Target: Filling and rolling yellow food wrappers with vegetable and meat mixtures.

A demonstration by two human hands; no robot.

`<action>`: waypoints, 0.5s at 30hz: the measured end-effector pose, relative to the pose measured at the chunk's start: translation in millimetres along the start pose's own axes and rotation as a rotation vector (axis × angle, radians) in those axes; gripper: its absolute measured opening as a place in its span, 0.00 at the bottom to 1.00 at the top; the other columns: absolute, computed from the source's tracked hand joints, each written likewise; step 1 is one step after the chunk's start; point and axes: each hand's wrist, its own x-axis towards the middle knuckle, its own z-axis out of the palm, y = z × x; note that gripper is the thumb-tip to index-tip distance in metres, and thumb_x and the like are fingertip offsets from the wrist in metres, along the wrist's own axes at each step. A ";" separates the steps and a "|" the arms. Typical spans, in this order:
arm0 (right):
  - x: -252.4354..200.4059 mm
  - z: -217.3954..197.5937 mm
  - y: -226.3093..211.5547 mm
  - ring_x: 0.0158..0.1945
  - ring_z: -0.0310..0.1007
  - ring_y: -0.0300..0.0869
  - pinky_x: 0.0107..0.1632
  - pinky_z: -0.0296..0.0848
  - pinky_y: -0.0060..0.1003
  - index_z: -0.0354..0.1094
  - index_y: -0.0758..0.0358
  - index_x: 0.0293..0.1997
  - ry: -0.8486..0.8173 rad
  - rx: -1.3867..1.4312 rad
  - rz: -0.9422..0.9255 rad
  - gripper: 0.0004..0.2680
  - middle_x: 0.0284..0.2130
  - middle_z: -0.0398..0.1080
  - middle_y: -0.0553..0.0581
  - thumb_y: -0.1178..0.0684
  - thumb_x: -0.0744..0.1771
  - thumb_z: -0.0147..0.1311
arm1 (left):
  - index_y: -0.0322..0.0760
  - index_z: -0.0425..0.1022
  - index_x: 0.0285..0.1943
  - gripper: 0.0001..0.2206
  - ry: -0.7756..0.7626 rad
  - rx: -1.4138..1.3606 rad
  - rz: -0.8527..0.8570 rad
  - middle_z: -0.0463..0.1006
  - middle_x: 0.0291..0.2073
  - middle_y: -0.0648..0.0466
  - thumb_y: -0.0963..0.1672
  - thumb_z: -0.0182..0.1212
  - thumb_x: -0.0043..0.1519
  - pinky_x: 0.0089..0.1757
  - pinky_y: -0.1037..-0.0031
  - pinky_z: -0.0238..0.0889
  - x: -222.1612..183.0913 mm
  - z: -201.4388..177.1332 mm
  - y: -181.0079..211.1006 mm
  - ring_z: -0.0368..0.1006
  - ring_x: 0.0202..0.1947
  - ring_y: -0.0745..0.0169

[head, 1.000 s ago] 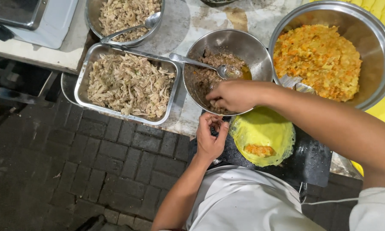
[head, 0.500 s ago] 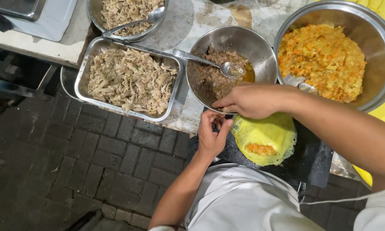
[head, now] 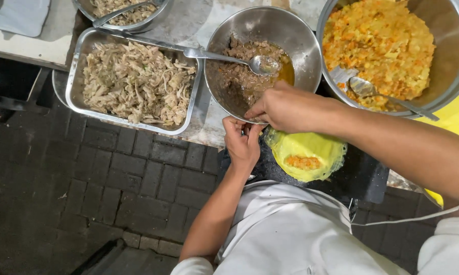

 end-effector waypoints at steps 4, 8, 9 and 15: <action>2.5 3.5 -0.1 0.25 0.79 0.48 0.27 0.77 0.31 0.75 0.70 0.46 0.027 0.010 -0.043 0.08 0.34 0.76 0.70 0.65 0.66 0.49 | 0.40 0.56 0.41 0.12 -0.020 -0.018 -0.012 0.60 0.16 0.54 0.44 0.58 0.66 0.28 0.71 0.53 0.4 -2.3 1.8 0.61 0.19 0.65; 11.6 10.0 11.3 0.23 0.76 0.43 0.26 0.75 0.28 0.74 0.71 0.48 0.012 0.012 -0.016 0.09 0.35 0.76 0.70 0.65 0.67 0.48 | 0.40 0.55 0.40 0.12 -0.023 -0.006 -0.008 0.59 0.16 0.54 0.45 0.58 0.66 0.27 0.70 0.51 0.6 -2.6 5.5 0.59 0.18 0.65; 8.7 8.2 7.1 0.22 0.75 0.42 0.24 0.74 0.27 0.74 0.70 0.48 0.016 0.018 -0.001 0.08 0.34 0.76 0.70 0.65 0.67 0.48 | 0.40 0.55 0.41 0.12 -0.023 -0.006 -0.011 0.61 0.16 0.53 0.45 0.58 0.66 0.27 0.70 0.53 0.3 -2.9 3.6 0.59 0.18 0.65; -8.0 -7.1 -11.7 0.23 0.76 0.41 0.29 0.76 0.31 0.75 0.68 0.47 0.087 0.090 0.033 0.08 0.34 0.77 0.68 0.63 0.67 0.49 | 0.40 0.56 0.41 0.15 -0.003 0.031 -0.009 0.67 0.18 0.50 0.45 0.62 0.64 0.27 0.71 0.57 1.9 -0.5 6.2 0.63 0.18 0.63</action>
